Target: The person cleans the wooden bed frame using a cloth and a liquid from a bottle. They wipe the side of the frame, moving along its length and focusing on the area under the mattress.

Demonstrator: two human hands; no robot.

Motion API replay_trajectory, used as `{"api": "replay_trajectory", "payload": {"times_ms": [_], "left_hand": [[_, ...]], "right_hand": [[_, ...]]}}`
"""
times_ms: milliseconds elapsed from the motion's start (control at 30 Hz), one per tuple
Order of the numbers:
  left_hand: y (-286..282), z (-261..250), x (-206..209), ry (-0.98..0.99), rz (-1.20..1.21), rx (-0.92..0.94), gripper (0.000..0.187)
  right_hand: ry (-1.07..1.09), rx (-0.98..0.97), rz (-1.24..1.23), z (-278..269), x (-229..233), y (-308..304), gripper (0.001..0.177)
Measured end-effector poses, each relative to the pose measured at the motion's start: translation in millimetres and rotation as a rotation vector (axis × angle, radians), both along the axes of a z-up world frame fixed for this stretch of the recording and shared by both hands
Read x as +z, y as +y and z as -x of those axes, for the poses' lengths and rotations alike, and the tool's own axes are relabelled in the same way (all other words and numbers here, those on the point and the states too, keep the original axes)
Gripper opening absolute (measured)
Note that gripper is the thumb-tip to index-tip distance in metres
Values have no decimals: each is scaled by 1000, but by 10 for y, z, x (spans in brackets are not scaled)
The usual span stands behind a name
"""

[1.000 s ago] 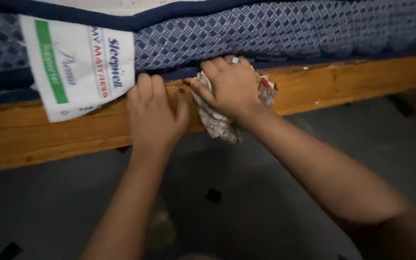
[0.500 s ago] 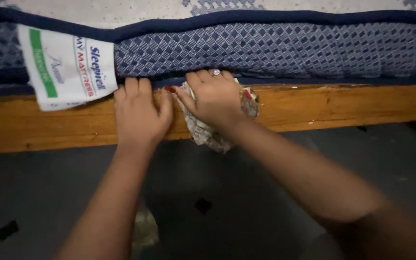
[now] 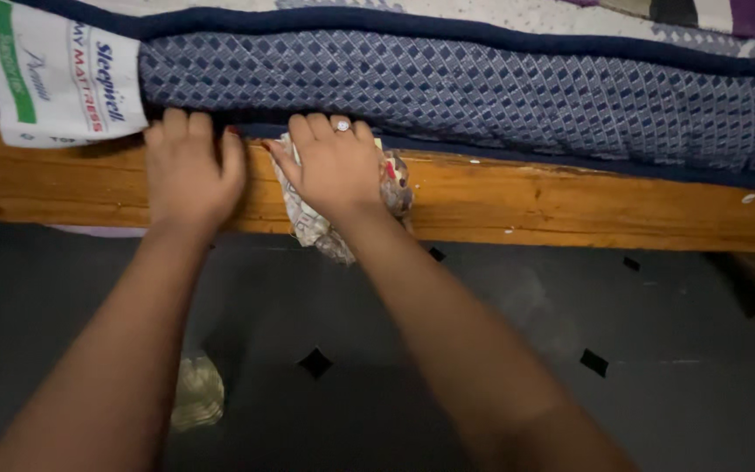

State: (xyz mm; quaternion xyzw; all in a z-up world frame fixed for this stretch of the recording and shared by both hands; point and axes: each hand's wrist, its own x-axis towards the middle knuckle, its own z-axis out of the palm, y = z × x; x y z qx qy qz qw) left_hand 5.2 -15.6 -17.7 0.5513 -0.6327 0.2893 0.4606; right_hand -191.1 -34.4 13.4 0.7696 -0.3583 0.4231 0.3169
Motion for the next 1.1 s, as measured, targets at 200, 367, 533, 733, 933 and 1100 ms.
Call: {"api": "replay_trajectory", "payload": {"times_ms": [200, 367, 533, 733, 933, 1100], "left_hand": [[18, 31, -41, -26, 50, 20, 28], [31, 3, -5, -33, 14, 39, 29], [44, 65, 11, -7, 75, 31, 26], [51, 169, 15, 17, 92, 58, 29], [21, 197, 0, 43, 53, 78, 33], [9, 140, 24, 62, 26, 31, 42]], "right_hand": [[55, -62, 105, 662, -70, 71, 37], [109, -279, 186, 1438, -340, -77, 47], [-214, -364, 207, 2313, -820, -297, 41], [-1066, -301, 146, 3048, -1271, -509, 27], [-1132, -68, 250, 3025, -792, -343, 55], [-1136, -25, 177, 2449, -380, -130, 41]]}}
